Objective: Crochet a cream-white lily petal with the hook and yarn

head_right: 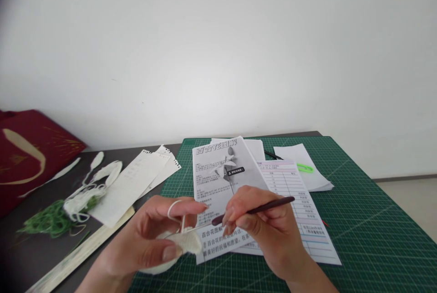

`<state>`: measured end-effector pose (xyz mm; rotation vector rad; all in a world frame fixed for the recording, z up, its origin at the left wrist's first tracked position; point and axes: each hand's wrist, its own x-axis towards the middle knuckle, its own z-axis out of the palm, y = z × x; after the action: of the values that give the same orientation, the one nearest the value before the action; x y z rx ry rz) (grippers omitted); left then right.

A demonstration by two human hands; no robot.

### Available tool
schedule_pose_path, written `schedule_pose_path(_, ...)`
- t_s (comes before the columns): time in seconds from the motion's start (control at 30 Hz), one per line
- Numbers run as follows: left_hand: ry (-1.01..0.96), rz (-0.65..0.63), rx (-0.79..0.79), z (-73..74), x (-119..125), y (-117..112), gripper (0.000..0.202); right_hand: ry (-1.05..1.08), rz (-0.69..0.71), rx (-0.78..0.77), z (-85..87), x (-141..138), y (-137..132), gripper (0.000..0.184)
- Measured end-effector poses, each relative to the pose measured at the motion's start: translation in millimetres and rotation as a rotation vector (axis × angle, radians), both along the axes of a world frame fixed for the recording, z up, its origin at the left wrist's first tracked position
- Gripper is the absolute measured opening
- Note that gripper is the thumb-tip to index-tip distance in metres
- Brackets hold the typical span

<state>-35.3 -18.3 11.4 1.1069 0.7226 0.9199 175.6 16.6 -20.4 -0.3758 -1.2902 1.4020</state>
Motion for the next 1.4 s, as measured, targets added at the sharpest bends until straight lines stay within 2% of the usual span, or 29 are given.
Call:
schedule_pose_path(0.2, 0.130, 0.132, 0.134, -3.9, 3.8, -4.8, 0.036, -0.011, -0.012, 0.002, -2.4, -0.4, -0.2, 0.009)
schedule_pose_path(0.33, 0.191, 0.207, 0.090, -6.1, 4.4, -8.7, 0.036, -0.009, 0.000, -0.006, -3.5, -2.1, -0.4, 0.009)
schedule_pose_path(0.5, -0.053, 0.080, -0.149, -6.1, 5.4, -7.7, 0.042, 0.021, 0.041, -0.034, -3.6, -4.0, -1.2, 0.009)
schedule_pose_path(0.8, -0.166, -0.031, -0.319, -1.2, 5.3, -2.0, 0.048, 0.034, 0.123, -0.041, -1.4, -3.2, -0.5, 0.011)
schedule_pose_path(0.97, -0.173, -0.145, -0.325, -6.3, 1.5, 1.8, 0.053, 0.025, 0.147, -0.057, -1.1, -2.3, -0.3, 0.010)
schedule_pose_path(1.2, -0.095, -0.184, -0.288, -4.0, -4.0, 0.3, 0.048, 0.110, 0.138, -0.284, -0.6, -3.4, -3.1, 0.008)
schedule_pose_path(1.3, -0.004, -0.119, -0.233, -1.0, -3.7, -0.7, 0.043, 0.133, 0.146, -0.399, -0.9, -5.5, -1.4, 0.010)
schedule_pose_path(1.4, 0.138, 0.100, -0.038, -3.0, 2.8, -1.2, 0.036, 0.157, 0.147, -0.523, -1.8, -12.6, 0.7, 0.010)
